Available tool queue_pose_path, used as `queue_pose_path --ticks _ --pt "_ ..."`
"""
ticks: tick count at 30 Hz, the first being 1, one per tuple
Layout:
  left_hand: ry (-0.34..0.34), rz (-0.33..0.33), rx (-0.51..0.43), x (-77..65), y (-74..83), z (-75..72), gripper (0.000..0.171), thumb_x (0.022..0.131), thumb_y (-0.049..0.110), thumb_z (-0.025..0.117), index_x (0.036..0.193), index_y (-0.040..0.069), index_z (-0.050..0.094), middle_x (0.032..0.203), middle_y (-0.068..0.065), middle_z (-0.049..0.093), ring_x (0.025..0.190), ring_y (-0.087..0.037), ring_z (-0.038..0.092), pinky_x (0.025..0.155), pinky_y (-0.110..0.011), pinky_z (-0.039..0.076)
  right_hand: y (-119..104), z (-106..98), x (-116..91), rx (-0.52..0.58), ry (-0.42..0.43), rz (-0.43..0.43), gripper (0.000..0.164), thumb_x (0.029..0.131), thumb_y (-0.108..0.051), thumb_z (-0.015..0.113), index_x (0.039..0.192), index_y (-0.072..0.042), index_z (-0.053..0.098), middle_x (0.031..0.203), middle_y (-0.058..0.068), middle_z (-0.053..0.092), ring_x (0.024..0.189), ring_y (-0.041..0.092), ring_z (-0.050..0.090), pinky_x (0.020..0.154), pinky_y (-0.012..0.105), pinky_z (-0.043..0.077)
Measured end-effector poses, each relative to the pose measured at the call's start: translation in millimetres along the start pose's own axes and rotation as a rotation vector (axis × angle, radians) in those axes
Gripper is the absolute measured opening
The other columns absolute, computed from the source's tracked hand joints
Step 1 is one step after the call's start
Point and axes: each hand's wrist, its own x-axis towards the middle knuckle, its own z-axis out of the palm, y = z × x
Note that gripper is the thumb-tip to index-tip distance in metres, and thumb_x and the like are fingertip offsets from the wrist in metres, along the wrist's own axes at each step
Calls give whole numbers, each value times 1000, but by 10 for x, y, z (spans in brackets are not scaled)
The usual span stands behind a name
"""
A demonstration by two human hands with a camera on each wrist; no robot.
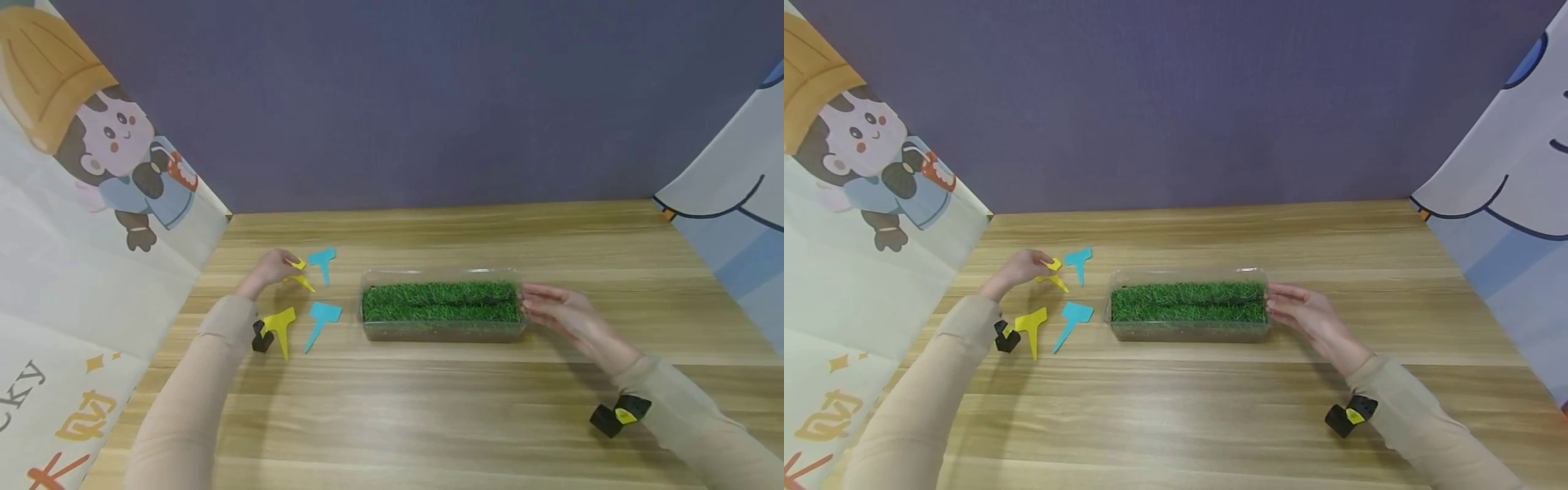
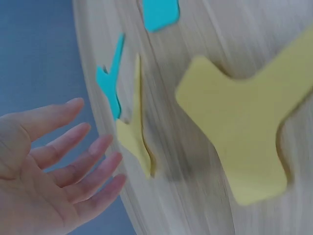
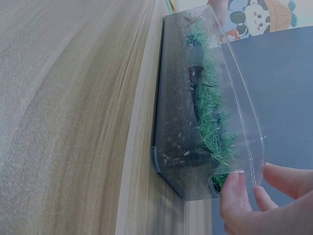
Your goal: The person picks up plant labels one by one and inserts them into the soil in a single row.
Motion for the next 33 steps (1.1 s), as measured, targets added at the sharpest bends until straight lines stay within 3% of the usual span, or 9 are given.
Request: queue_pose_path --ticks 8,13,22,33 --pt "1 -13 141 61 -45 -7 49 83 16 58 119 -14 44 118 -32 46 107 -42 45 90 -48 39 -4 8 -5 -5 -2 -3 69 81 -4 61 133 10 17 99 -9 62 93 8 59 88 25 43" --pt "-50 -74 98 74 -50 2 61 83 21 58 128 -12 33 129 -31 35 117 -45 34 96 -52 31 -4 8 -5 20 -1 -2 68 81 -3 61 133 9 18 99 -8 63 93 9 59 87 25 44" --pt "-106 -115 56 106 -89 51 70 81 21 62 131 -11 26 134 -31 26 122 -46 24 100 -55 23 14 0 -10 33 -2 -7 62 81 -3 61 132 7 26 99 -6 63 92 10 60 86 24 45" --pt "-84 -151 144 196 -112 90 67 81 22 62 128 -13 30 132 -33 26 123 -45 21 99 -53 26 22 1 -5 56 6 -6 64 81 -3 61 132 7 23 98 -6 64 92 11 60 86 24 45"
